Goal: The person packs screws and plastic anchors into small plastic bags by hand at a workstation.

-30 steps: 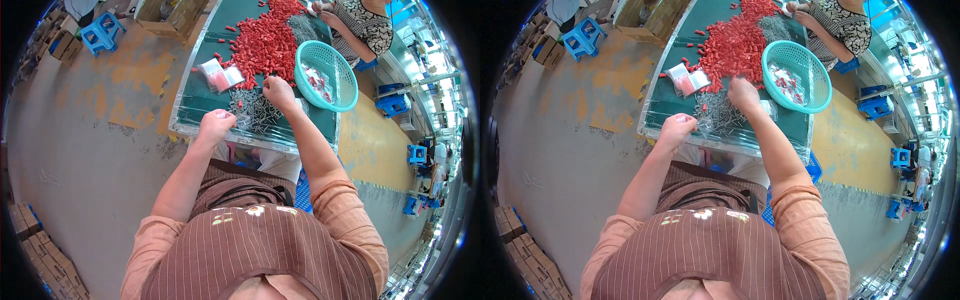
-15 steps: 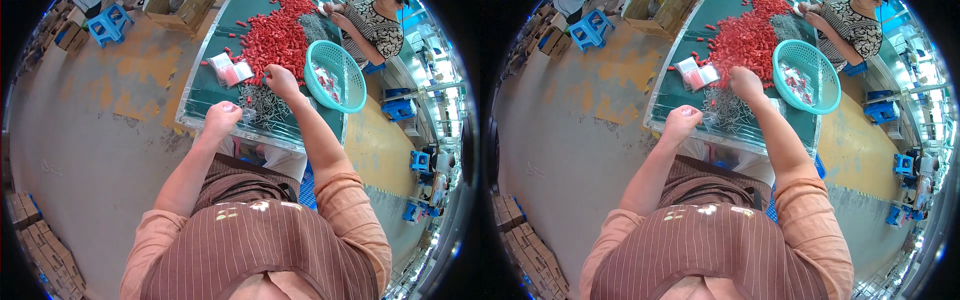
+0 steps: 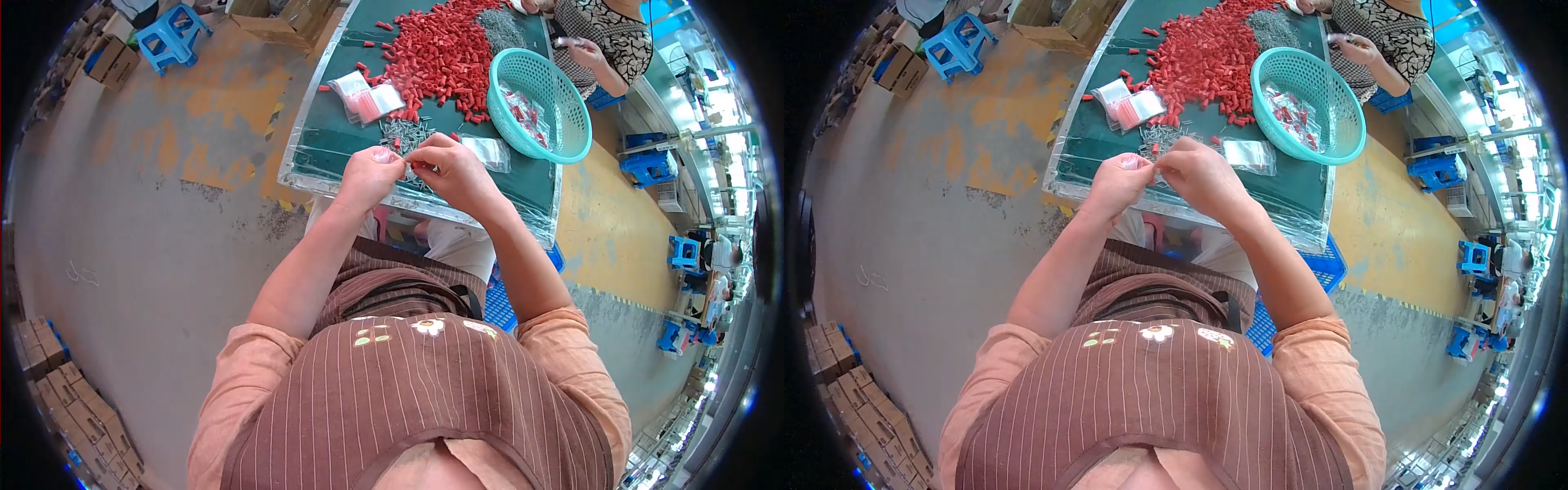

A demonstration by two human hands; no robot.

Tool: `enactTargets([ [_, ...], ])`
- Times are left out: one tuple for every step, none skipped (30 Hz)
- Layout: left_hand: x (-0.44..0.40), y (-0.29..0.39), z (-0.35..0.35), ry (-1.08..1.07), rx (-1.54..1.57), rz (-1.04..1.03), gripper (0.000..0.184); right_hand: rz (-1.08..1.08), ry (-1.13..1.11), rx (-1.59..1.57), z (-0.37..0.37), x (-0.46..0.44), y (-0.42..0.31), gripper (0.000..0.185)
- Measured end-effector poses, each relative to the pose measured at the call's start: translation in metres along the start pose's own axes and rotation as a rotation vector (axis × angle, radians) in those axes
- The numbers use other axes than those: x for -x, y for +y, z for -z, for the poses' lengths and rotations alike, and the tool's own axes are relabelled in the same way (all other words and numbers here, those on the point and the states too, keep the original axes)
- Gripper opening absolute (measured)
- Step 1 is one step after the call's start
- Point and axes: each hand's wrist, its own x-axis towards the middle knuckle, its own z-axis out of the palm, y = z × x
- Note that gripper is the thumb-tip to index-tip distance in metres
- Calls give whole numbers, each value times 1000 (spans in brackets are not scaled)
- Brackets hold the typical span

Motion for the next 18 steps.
enactTargets([
  [1, 1, 0, -15, -6, 5, 8, 6, 5, 22, 2, 2, -2, 18],
  [3, 1, -1, -9, -23, -2, 8, 12, 10, 43, 3, 3, -3, 18],
  [4, 2, -2, -3, -39, -8, 8, 17, 15, 66, 5, 4, -5, 19],
  [5, 3, -3, 3, -56, -15, 8, 22, 4, 132, 7, 4, -8, 19],
  [7, 4, -4, 7, -73, -23, 8, 25, -6, 198, 10, 5, -12, 19],
  [9, 6, -4, 11, -90, -31, 8, 28, -16, 264, 12, 5, -14, 19],
  [10, 7, -5, 15, -107, -38, 8, 28, -23, 295, 12, 5, -14, 19],
  [10, 6, -6, 16, -99, -52, 8, 27, -29, 327, 11, 5, -13, 19],
  [9, 3, -7, 16, -90, -65, 8, 26, -36, 359, 11, 5, -14, 18],
  [8, 2, -7, 17, -81, -80, 7, 22, -29, 352, 14, 6, -16, 17],
  [10, 4, -7, 9, -80, -70, 8, 19, -21, 346, 18, 8, -21, 17],
  [12, 8, -6, 2, -78, -60, 8, 17, -14, 340, 20, 9, -24, 16],
  [14, 10, -5, -5, -76, -49, 9, 50, -14, 340, 20, 9, -25, 14],
  [14, 9, -5, -36, -20, -31, 9, 82, -13, 339, 19, 11, -25, 12],
  [13, 8, -4, -69, 36, -12, 10, 111, -11, 339, 17, 13, -24, 11],
  [13, 8, -5, -104, 92, 6, 10, 113, 9, 284, 15, 14, -21, 10],
  [14, 9, -6, -125, 160, -4, 10, 115, 28, 230, 11, 15, -15, 9],
  [18, 11, -6, -146, 228, -13, 11, 118, 47, 174, 7, 17, -9, 8],
])
